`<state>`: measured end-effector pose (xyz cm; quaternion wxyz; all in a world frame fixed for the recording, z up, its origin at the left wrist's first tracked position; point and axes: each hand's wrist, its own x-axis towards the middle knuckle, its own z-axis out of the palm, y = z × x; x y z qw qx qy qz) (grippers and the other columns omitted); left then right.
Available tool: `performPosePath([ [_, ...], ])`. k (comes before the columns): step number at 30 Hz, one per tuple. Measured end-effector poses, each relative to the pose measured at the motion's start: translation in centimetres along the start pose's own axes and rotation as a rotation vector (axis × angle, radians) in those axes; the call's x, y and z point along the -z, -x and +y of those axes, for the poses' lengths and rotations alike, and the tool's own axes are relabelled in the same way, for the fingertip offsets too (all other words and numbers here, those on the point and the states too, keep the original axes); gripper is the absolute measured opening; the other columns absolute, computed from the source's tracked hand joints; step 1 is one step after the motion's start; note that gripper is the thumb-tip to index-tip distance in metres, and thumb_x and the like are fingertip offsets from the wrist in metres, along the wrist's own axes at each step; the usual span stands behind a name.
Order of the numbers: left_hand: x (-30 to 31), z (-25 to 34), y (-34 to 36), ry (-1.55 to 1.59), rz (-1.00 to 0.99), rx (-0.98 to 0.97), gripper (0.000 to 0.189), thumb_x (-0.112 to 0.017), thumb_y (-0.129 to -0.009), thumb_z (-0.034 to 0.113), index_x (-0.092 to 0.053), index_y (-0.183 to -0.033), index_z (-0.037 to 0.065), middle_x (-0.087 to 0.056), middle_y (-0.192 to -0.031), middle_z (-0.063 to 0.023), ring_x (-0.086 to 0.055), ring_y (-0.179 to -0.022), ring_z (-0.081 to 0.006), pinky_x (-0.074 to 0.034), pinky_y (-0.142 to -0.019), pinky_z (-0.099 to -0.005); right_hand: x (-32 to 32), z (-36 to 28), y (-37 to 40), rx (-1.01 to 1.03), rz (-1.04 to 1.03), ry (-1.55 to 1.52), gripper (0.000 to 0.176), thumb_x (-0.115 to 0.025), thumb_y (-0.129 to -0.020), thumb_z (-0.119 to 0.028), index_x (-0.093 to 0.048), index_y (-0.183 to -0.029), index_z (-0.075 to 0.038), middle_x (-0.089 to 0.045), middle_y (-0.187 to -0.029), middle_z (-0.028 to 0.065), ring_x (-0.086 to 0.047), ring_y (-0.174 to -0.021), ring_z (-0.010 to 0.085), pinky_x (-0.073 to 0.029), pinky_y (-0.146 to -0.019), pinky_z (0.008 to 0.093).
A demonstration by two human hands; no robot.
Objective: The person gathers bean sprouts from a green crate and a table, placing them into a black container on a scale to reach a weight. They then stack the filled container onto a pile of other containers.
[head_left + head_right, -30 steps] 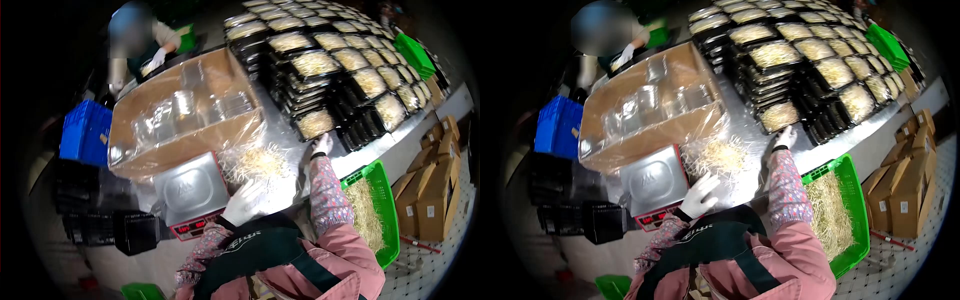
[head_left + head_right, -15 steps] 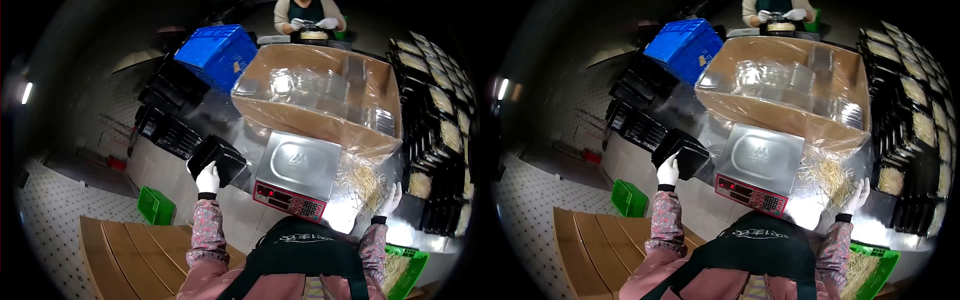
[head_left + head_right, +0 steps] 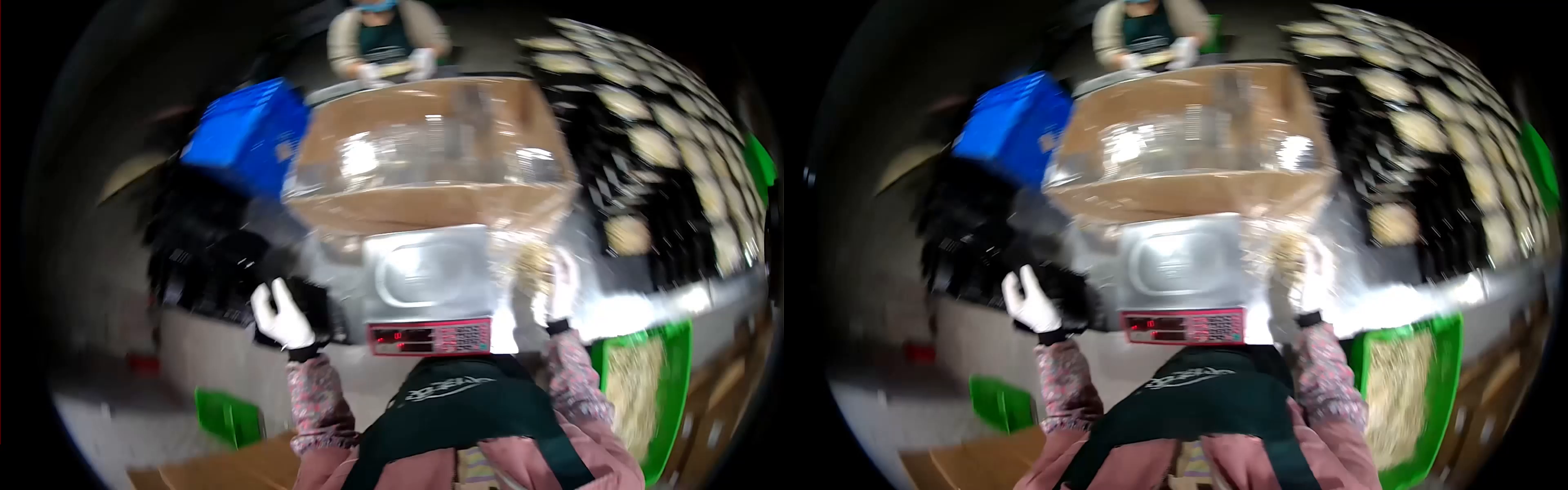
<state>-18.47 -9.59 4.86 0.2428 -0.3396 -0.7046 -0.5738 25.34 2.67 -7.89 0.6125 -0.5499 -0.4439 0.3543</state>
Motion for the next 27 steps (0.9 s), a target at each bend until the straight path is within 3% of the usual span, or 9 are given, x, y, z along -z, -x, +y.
performPosePath([
  [4,-8.4,9.1,6.2,0.571,-0.599,-0.032,0.019,-0.065,-0.084,-0.006,-0.066,-0.102,-0.003,-0.067,-0.098,-0.011,-0.063,-0.091,-0.0221,-0.05,-0.085,-0.0325,1.0,1.6,5.2,-0.266,-0.257,-0.118,0.025,-0.058,-0.095,-0.017,-0.063,-0.116,-0.004,-0.066,-0.101,0.0089,-0.063,-0.094,0.0203,-0.05,-0.088,0.0327],
  [5,-9.2,14.0,7.1,0.583,-0.818,-0.459,0.024,-0.065,-0.08,-0.006,-0.068,-0.102,0.001,-0.068,-0.098,-0.012,-0.065,-0.092,-0.0259,-0.05,-0.087,-0.0345,1.0,0.8,7.1,-0.301,-0.338,-0.13,0.024,-0.057,-0.095,-0.017,-0.064,-0.114,-0.004,-0.068,-0.094,0.0084,-0.066,-0.086,0.0197,-0.053,-0.083,0.0324],
  [9,-15.6,18.1,20.8,0.697,-1.507,-0.809,0.02,-0.062,-0.082,0.004,-0.072,-0.097,0.011,-0.069,-0.09,-0.0101,-0.065,-0.086,-0.0291,-0.052,-0.076,-0.0392,5.1,-4.6,13.3,0.053,-0.327,0.309,0.022,-0.055,-0.097,-0.019,-0.068,-0.111,-0.007,-0.068,-0.098,0.0116,-0.066,-0.094,0.0258,-0.052,-0.087,0.0346],
  [15,-22.7,15.7,31.9,0.545,-1.74,-1.0,0.021,-0.068,-0.075,0.008,-0.073,-0.096,0.009,-0.07,-0.096,-0.0102,-0.065,-0.095,-0.0296,-0.05,-0.089,-0.0421,17.2,-6.1,24.2,-0.115,0.24,0.516,0.022,-0.058,-0.095,-0.019,-0.068,-0.112,-0.009,-0.069,-0.103,0.0115,-0.066,-0.098,0.0263,-0.052,-0.088,0.0345],
  [17,-20.8,19.0,30.6,0.446,-1.636,-1.224,0.056,-0.076,-0.071,0.015,-0.061,-0.125,0.008,-0.057,-0.132,-0.0139,-0.05,-0.125,-0.0312,-0.039,-0.106,-0.0416,21.7,-6.7,27.8,-0.182,0.518,0.533,0.023,-0.062,-0.093,-0.015,-0.068,-0.113,-0.007,-0.069,-0.106,0.0109,-0.066,-0.1,0.0243,-0.052,-0.089,0.0334],
  [21,-15.8,25.4,31.2,0.838,-1.817,-0.81,0.067,-0.078,-0.074,0.013,-0.052,-0.135,0.003,-0.053,-0.136,-0.0166,-0.048,-0.128,-0.032,-0.038,-0.11,-0.0392,29.8,-7.2,31.9,-0.333,1.003,0.505,0.039,-0.071,-0.087,-0.019,-0.063,-0.121,-0.002,-0.064,-0.119,0.0147,-0.061,-0.112,0.0263,-0.048,-0.097,0.0348],
  [23,-12.6,28.5,34.1,0.97,-1.928,-0.782,0.069,-0.077,-0.074,0.012,-0.049,-0.137,0.002,-0.051,-0.139,-0.0173,-0.047,-0.13,-0.0318,-0.039,-0.109,-0.0387,33.9,-4.1,31.8,-0.366,0.964,0.706,0.059,-0.076,-0.082,-0.027,-0.056,-0.131,-0.001,-0.057,-0.13,0.0177,-0.052,-0.124,0.0286,-0.04,-0.107,0.0372],
  [25,-10.1,31.5,38.0,1.065,-2.076,-0.811,0.076,-0.077,-0.073,0.01,-0.044,-0.142,0.005,-0.044,-0.145,-0.0172,-0.046,-0.132,-0.0328,-0.038,-0.11,-0.0378,37.2,-0.7,30.8,-0.53,0.791,0.716,0.098,-0.083,-0.071,-0.042,-0.036,-0.146,-0.001,-0.033,-0.15,0.0293,-0.031,-0.141,0.0386,-0.027,-0.116,0.0407],
  [27,-7.5,35.9,40.8,1.058,-2.054,-1.123,0.086,-0.078,-0.071,0.009,-0.038,-0.147,0.012,-0.036,-0.152,-0.0169,-0.045,-0.133,-0.0348,-0.04,-0.109,-0.0375,38.5,0.4,28.3,-0.654,0.583,0.755,0.116,-0.086,-0.064,-0.046,-0.024,-0.151,-0.002,-0.02,-0.153,0.0357,-0.022,-0.144,0.0449,-0.024,-0.118,0.0429],
])
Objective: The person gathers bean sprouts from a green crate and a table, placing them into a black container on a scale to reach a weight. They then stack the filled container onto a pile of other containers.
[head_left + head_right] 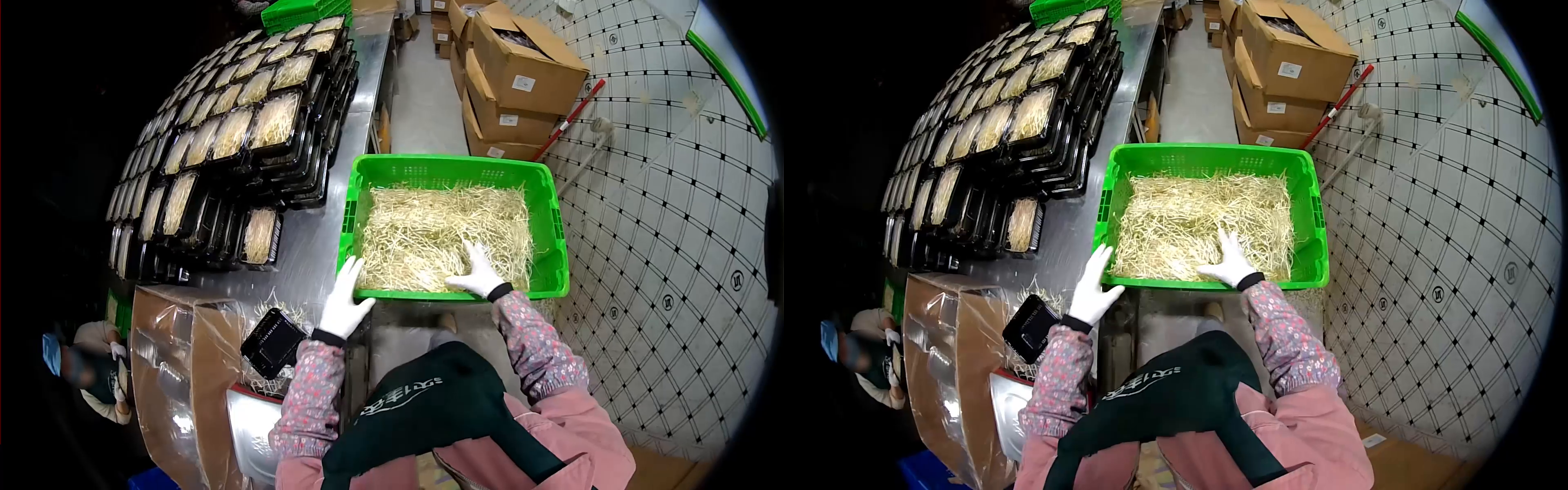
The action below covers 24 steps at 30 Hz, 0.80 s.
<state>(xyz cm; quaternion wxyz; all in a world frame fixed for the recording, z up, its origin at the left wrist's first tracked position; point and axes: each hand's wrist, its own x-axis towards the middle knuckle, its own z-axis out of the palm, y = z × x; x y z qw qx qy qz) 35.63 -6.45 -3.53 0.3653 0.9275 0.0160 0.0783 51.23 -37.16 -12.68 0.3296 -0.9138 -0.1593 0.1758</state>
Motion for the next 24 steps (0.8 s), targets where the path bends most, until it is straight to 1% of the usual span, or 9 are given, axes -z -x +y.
performPosePath([
  [2,-2.4,0.5,-4.2,0.032,-0.185,0.015,0.091,-0.078,-0.071,0.008,-0.034,-0.15,0.016,-0.028,-0.156,-0.0161,-0.037,-0.139,-0.0333,-0.039,-0.11,-0.0372,-0.9,-0.5,-2.6,-0.033,-0.204,0.025,0.132,-0.088,-0.058,-0.049,-0.01,-0.155,-0.008,-0.005,-0.156,0.0351,-0.017,-0.142,0.053,-0.025,-0.117,0.0513],
  [5,-6.3,-0.1,-9.3,-0.148,-0.477,-0.023,0.109,-0.084,-0.061,0.011,-0.027,-0.153,0.023,-0.021,-0.159,-0.0153,-0.044,-0.132,-0.0373,-0.046,-0.103,-0.0411,-0.6,-3.7,-3.4,0.053,-0.37,0.206,0.128,-0.089,-0.058,-0.044,-0.011,-0.155,-0.013,-0.008,-0.154,0.0367,-0.023,-0.14,0.0539,-0.03,-0.114,0.05],
  [7,-7.9,0.5,-11.4,-0.195,-0.624,0.023,0.119,-0.088,-0.054,0.013,-0.024,-0.154,0.024,-0.017,-0.16,-0.0146,-0.047,-0.129,-0.0399,-0.048,-0.101,-0.0436,-1.2,-3.2,-3.9,0.097,-0.382,0.234,0.121,-0.085,-0.062,-0.039,-0.012,-0.155,-0.016,-0.008,-0.158,0.0278,-0.027,-0.139,0.0498,-0.038,-0.108,0.0552],
  [11,-12.4,-3.3,-12.5,-0.266,-0.547,-0.185,0.09,-0.083,-0.068,0.022,-0.04,-0.147,0.024,-0.046,-0.142,-0.0138,-0.054,-0.121,-0.0342,-0.047,-0.102,-0.039,-0.8,-0.5,-6.9,0.245,-0.334,0.008,0.095,-0.083,-0.068,-0.037,-0.037,-0.145,-0.005,-0.039,-0.145,0.0263,-0.045,-0.128,0.0412,-0.041,-0.108,0.0428],
  [14,-11.9,-2.6,-15.3,-0.068,-0.494,0.144,0.068,-0.081,-0.07,0.022,-0.057,-0.134,0.017,-0.058,-0.129,-0.0139,-0.058,-0.116,-0.0296,-0.046,-0.101,-0.0347,1.3,1.4,-11.2,0.314,-0.308,-0.196,0.074,-0.073,-0.075,-0.023,-0.046,-0.141,-0.004,-0.055,-0.132,0.0223,-0.054,-0.121,0.0348,-0.042,-0.106,0.0384],
  [16,-11.9,-3.1,-16.3,-0.064,-0.458,0.115,0.068,-0.081,-0.071,0.025,-0.057,-0.134,0.014,-0.059,-0.128,-0.0141,-0.058,-0.116,-0.0301,-0.046,-0.1,-0.0352,3.3,1.0,-12.5,0.245,-0.39,-0.195,0.074,-0.074,-0.072,-0.025,-0.049,-0.138,-0.003,-0.056,-0.132,0.0215,-0.054,-0.124,0.0317,-0.044,-0.105,0.0359],
  [20,-10.3,-0.1,-15.1,-0.342,-0.571,-0.042,0.106,-0.084,-0.063,0.027,-0.027,-0.152,0.018,-0.03,-0.155,-0.0136,-0.05,-0.125,-0.0354,-0.049,-0.098,-0.0425,3.7,-1.6,-8.3,0.26,-0.42,-0.011,0.106,-0.081,-0.069,-0.037,-0.022,-0.153,-0.009,-0.025,-0.155,0.0247,-0.034,-0.138,0.044,-0.041,-0.108,0.045],
  [22,-9.4,3.6,-14.2,-0.512,-0.65,-0.021,0.115,-0.087,-0.059,0.023,-0.021,-0.154,0.022,-0.025,-0.157,-0.0145,-0.05,-0.122,-0.0407,-0.051,-0.094,-0.0477,3.5,-3.4,-5.6,0.278,-0.452,0.385,0.119,-0.084,-0.066,-0.038,-0.01,-0.156,-0.014,-0.008,-0.16,0.0241,-0.022,-0.142,0.0504,-0.04,-0.107,0.0532],
  [24,-10.9,2.6,-13.1,-0.55,-0.627,-0.043,0.121,-0.086,-0.055,0.016,-0.019,-0.155,0.024,-0.023,-0.158,-0.0151,-0.056,-0.11,-0.0422,-0.055,-0.084,-0.0486,0.1,-2.0,-5.1,0.308,-0.361,0.442,0.106,-0.08,-0.07,-0.022,-0.016,-0.155,-0.016,-0.009,-0.16,0.0233,-0.025,-0.141,0.0493,-0.044,-0.102,0.054],
])
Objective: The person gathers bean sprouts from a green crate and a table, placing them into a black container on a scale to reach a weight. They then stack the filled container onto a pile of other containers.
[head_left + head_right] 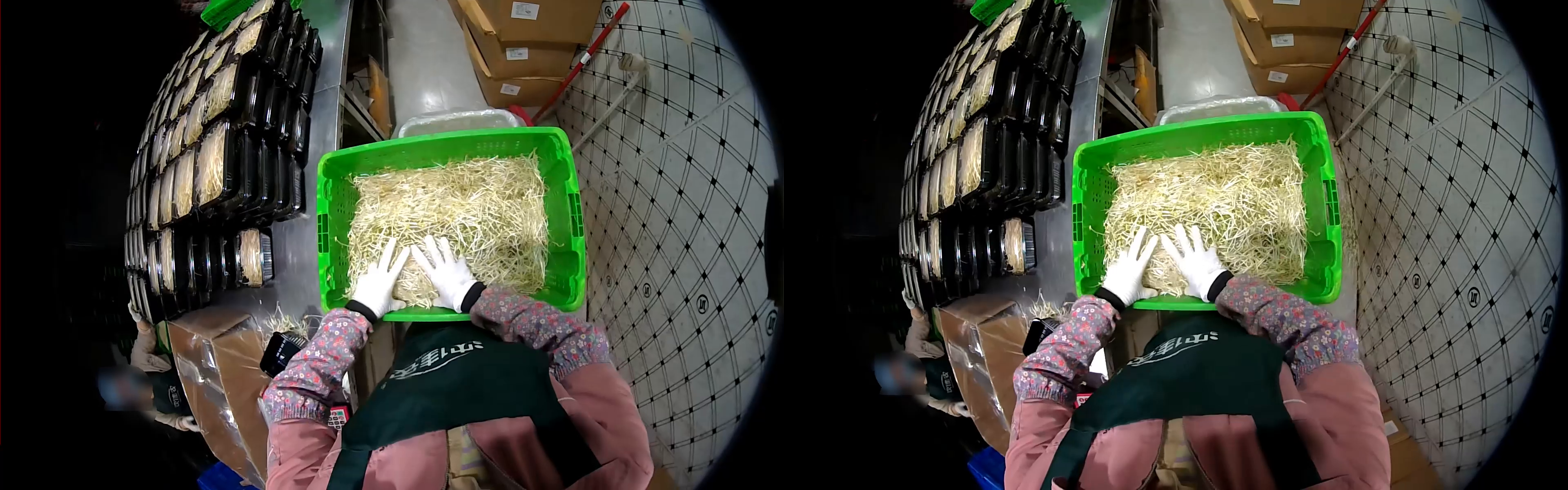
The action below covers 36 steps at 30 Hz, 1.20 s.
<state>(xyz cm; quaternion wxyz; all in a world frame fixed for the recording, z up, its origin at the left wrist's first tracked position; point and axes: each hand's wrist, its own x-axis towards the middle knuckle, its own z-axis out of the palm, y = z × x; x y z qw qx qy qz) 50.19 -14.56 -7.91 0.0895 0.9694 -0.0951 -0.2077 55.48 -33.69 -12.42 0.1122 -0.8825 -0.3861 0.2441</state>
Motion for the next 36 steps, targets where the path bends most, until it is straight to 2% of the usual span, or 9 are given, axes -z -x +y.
performPosePath([
  [2,-0.4,0.7,-1.0,-0.021,-0.072,0.099,0.122,-0.086,-0.054,0.015,-0.018,-0.155,0.023,-0.021,-0.158,-0.0133,-0.058,-0.108,-0.0432,-0.056,-0.084,-0.0474,-1.8,0.4,-1.4,0.005,0.057,0.07,0.1,-0.076,-0.072,-0.014,-0.018,-0.154,-0.016,-0.01,-0.159,0.0234,-0.028,-0.139,0.0496,-0.046,-0.101,0.0523],
  [4,-3.2,-0.9,-2.4,-0.063,0.12,0.09,0.104,-0.078,-0.064,0.009,-0.024,-0.153,0.02,-0.046,-0.138,-0.0179,-0.062,-0.101,-0.0389,-0.056,-0.078,-0.0441,0.7,1.2,-2.0,0.01,0.049,-0.133,0.092,-0.069,-0.072,-0.007,-0.024,-0.152,-0.014,-0.026,-0.154,0.0227,-0.041,-0.133,0.0406,-0.05,-0.097,0.0454],
  [8,1.6,-0.3,-1.2,0.168,0.35,-0.054,0.092,-0.081,-0.069,0.022,-0.034,-0.148,0.016,-0.058,-0.117,-0.0143,-0.066,-0.089,-0.0321,-0.056,-0.072,-0.0402,5.9,1.9,0.2,0.035,0.039,-0.398,0.089,-0.065,-0.073,-0.005,-0.025,-0.152,-0.013,-0.042,-0.145,0.0201,-0.049,-0.126,0.0313,-0.049,-0.096,0.0409],
  [12,-1.4,-0.6,0.9,0.021,0.103,0.101,0.111,-0.082,-0.063,0.018,-0.018,-0.154,0.013,-0.043,-0.142,-0.0171,-0.066,-0.086,-0.0352,-0.056,-0.071,-0.042,1.7,1.2,1.0,0.061,0.122,-0.197,0.091,-0.064,-0.074,-0.007,-0.021,-0.154,-0.015,-0.03,-0.153,0.0224,-0.044,-0.13,0.0412,-0.051,-0.092,0.0451],
  [18,-1.7,-0.4,0.4,0.059,0.01,0.135,0.115,-0.083,-0.065,0.02,-0.011,-0.154,0.01,-0.042,-0.141,-0.0209,-0.067,-0.088,-0.0366,-0.056,-0.073,-0.0433,-2.4,0.3,-0.1,-0.065,0.244,0.036,0.093,-0.064,-0.079,-0.007,-0.013,-0.156,-0.016,-0.022,-0.155,0.0268,-0.044,-0.129,0.0462,-0.057,-0.076,0.0443],
  [21,-2.5,-0.1,-0.8,0.099,-0.083,0.213,0.111,-0.08,-0.067,0.016,-0.011,-0.153,0.007,-0.051,-0.129,-0.025,-0.067,-0.084,-0.0385,-0.055,-0.072,-0.0462,-2.9,0.9,-0.6,-0.049,0.235,-0.121,0.085,-0.061,-0.079,-0.004,-0.019,-0.153,-0.008,-0.042,-0.14,0.024,-0.054,-0.117,0.0397,-0.058,-0.071,0.0406],
  [25,-4.8,-1.2,-0.3,0.089,-0.023,0.094,0.057,-0.074,-0.073,0.026,-0.055,-0.121,0.002,-0.066,-0.094,-0.0214,-0.067,-0.079,-0.0388,-0.055,-0.071,-0.0464,-2.1,2.5,0.9,0.001,0.096,-0.28,0.076,-0.058,-0.079,-0.002,-0.028,-0.149,-0.002,-0.059,-0.115,0.0197,-0.06,-0.106,0.0344,-0.055,-0.083,0.0405],
  [31,-1.2,-3.4,1.5,0.058,0.13,-0.082,0.044,-0.074,-0.072,0.021,-0.063,-0.115,0.015,-0.067,-0.1,-0.0118,-0.068,-0.077,-0.0334,-0.055,-0.067,-0.0425,0.4,10.0,2.7,0.108,0.286,-0.969,0.049,-0.064,-0.089,-0.03,-0.056,-0.13,-0.004,-0.063,-0.119,0.0178,-0.06,-0.113,0.031,-0.051,-0.091,0.0349],
  [36,2.0,0.6,-2.2,-0.073,0.269,-0.46,0.041,-0.059,-0.078,0.008,-0.06,-0.118,0.02,-0.06,-0.094,-0.0031,-0.062,-0.08,-0.0218,-0.05,-0.062,-0.0372,2.5,16.8,5.3,-0.132,0.598,-0.664,0.043,-0.071,-0.084,-0.032,-0.064,-0.121,-0.01,-0.068,-0.113,0.0121,-0.066,-0.1,0.0273,-0.054,-0.087,0.0345],
])
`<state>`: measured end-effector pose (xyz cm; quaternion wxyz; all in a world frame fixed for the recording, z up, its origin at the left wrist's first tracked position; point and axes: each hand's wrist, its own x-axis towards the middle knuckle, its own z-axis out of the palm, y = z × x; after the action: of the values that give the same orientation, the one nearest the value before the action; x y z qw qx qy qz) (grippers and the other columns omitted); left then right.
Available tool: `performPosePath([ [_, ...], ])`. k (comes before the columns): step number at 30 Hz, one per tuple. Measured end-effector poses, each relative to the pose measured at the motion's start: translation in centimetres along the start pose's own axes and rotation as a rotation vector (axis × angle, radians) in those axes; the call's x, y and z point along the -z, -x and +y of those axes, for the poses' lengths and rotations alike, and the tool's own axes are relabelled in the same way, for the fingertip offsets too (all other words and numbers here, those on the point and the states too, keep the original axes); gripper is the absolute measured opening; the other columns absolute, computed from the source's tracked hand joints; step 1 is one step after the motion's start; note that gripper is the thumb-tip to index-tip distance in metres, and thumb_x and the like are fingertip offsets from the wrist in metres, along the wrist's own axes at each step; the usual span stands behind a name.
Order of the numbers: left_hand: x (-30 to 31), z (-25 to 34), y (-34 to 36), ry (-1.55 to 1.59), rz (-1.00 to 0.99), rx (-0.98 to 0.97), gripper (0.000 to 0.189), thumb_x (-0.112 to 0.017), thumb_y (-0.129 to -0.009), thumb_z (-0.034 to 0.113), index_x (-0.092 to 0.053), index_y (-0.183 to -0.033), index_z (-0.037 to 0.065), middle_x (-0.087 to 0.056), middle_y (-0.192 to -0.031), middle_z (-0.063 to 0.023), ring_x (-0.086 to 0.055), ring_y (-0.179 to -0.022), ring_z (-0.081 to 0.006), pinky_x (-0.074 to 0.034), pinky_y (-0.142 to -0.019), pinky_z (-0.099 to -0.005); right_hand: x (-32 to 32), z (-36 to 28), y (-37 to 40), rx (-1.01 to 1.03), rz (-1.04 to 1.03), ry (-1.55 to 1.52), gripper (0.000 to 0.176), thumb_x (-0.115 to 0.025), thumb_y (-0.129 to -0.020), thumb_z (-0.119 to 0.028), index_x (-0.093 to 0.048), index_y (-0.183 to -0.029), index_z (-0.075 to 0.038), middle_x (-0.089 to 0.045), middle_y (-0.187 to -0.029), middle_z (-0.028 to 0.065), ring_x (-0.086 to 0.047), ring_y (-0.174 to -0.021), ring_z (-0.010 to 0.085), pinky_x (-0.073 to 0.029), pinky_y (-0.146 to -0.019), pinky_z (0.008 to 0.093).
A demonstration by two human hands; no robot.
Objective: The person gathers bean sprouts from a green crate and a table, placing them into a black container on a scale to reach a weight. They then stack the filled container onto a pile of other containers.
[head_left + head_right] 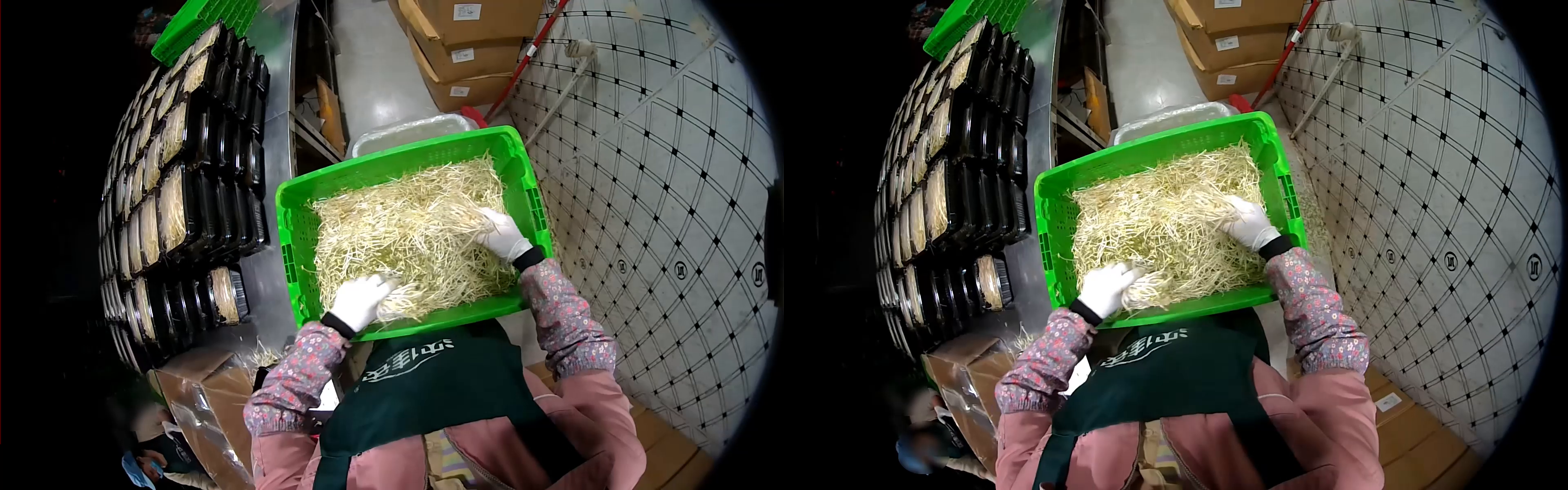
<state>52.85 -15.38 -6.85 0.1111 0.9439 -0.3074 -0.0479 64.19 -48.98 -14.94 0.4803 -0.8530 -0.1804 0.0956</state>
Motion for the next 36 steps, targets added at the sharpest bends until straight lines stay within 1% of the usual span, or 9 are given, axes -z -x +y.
performPosePath([
  [5,-5.0,3.2,-7.2,-0.078,0.016,0.008,0.052,-0.053,-0.081,0.006,-0.053,-0.131,0.021,-0.058,-0.12,-0.0074,-0.058,-0.091,-0.0243,-0.046,-0.074,-0.0392,-7.9,2.6,0.3,-0.133,-0.226,-0.451,0.075,-0.071,-0.076,-0.017,-0.041,-0.142,0.001,-0.051,-0.139,0.0229,-0.05,-0.128,0.0323,-0.04,-0.108,0.0354],
  [6,-5.5,3.2,-7.3,-0.072,-0.058,0.084,0.062,-0.056,-0.078,0.003,-0.049,-0.137,0.021,-0.053,-0.133,-0.0106,-0.058,-0.101,-0.0275,-0.046,-0.081,-0.0422,-7.1,0.3,1.6,-0.09,-0.28,0.129,0.088,-0.073,-0.074,-0.022,-0.031,-0.148,0.002,-0.04,-0.147,0.0262,-0.04,-0.136,0.0367,-0.033,-0.114,0.0369],
  [10,-4.4,2.6,-3.3,0.146,-0.046,0.219,0.078,-0.067,-0.069,0.003,-0.045,-0.143,0.019,-0.042,-0.147,-0.0151,-0.049,-0.125,-0.034,-0.042,-0.101,-0.0461,-3.2,2.1,1.4,-0.075,-0.308,0.032,0.094,-0.078,-0.075,-0.029,-0.03,-0.148,0.005,-0.035,-0.15,0.0272,-0.033,-0.141,0.0367,-0.027,-0.117,0.0391],
  [17,-4.9,3.9,-2.4,0.618,0.191,0.551,0.065,-0.072,-0.08,0.014,-0.048,-0.14,0.009,-0.04,-0.148,-0.0172,-0.041,-0.135,-0.0345,-0.034,-0.112,-0.0406,-4.2,5.6,-2.1,-0.721,0.265,0.477,0.064,-0.072,-0.08,-0.032,-0.053,-0.133,-0.002,-0.048,-0.139,0.0228,-0.056,-0.116,0.0355,-0.046,-0.1,0.0414],
  [21,-5.2,3.8,-0.8,0.686,0.315,0.606,0.055,-0.07,-0.083,0.011,-0.053,-0.135,0.006,-0.044,-0.145,-0.017,-0.042,-0.135,-0.0311,-0.033,-0.113,-0.0385,-2.8,8.8,-2.5,-0.621,0.226,0.241,0.04,-0.066,-0.08,-0.019,-0.065,-0.119,-0.013,-0.061,-0.113,0.0182,-0.061,-0.105,0.0356,-0.049,-0.09,0.0422],
  [25,-5.8,2.4,1.2,0.868,0.389,0.739,0.044,-0.067,-0.085,0.002,-0.058,-0.128,0.002,-0.053,-0.136,-0.0135,-0.053,-0.124,-0.024,-0.042,-0.106,-0.0327,1.5,3.0,-1.8,-0.03,0.349,0.005,0.029,-0.066,-0.081,-0.011,-0.068,-0.109,-0.004,-0.066,-0.101,0.0146,-0.063,-0.096,0.0294,-0.05,-0.088,0.0347],
  [26,-6.0,2.3,1.5,0.9,0.396,0.751,0.043,-0.067,-0.086,0.002,-0.059,-0.127,0.002,-0.053,-0.135,-0.0131,-0.053,-0.123,-0.0231,-0.043,-0.105,-0.0319,2.7,1.1,-0.8,-0.224,0.119,-0.008,0.029,-0.068,-0.081,-0.012,-0.067,-0.109,-0.001,-0.065,-0.105,0.0153,-0.063,-0.097,0.0288,-0.049,-0.09,0.0352],
  [31,-6.4,2.5,1.1,1.04,0.429,0.777,0.039,-0.066,-0.088,0.002,-0.06,-0.126,0.002,-0.055,-0.132,-0.0114,-0.058,-0.115,-0.0189,-0.047,-0.098,-0.0291,-0.9,3.4,5.8,-0.362,-0.316,0.41,0.134,-0.091,-0.06,-0.035,0.0,-0.156,-0.013,-0.019,-0.156,0.0268,-0.024,-0.141,0.0491,-0.039,-0.108,0.0478],
  [36,-7.7,2.6,0.6,1.083,0.42,0.721,0.039,-0.065,-0.089,0.002,-0.059,-0.127,0.002,-0.055,-0.131,-0.01,-0.059,-0.113,-0.0163,-0.048,-0.096,-0.0287,-2.0,0.1,4.9,-0.517,-0.503,0.623,0.14,-0.091,-0.058,-0.024,0.01,-0.155,-0.022,-0.014,-0.156,0.0285,-0.034,-0.134,0.0525,-0.044,-0.103,0.0503],
])
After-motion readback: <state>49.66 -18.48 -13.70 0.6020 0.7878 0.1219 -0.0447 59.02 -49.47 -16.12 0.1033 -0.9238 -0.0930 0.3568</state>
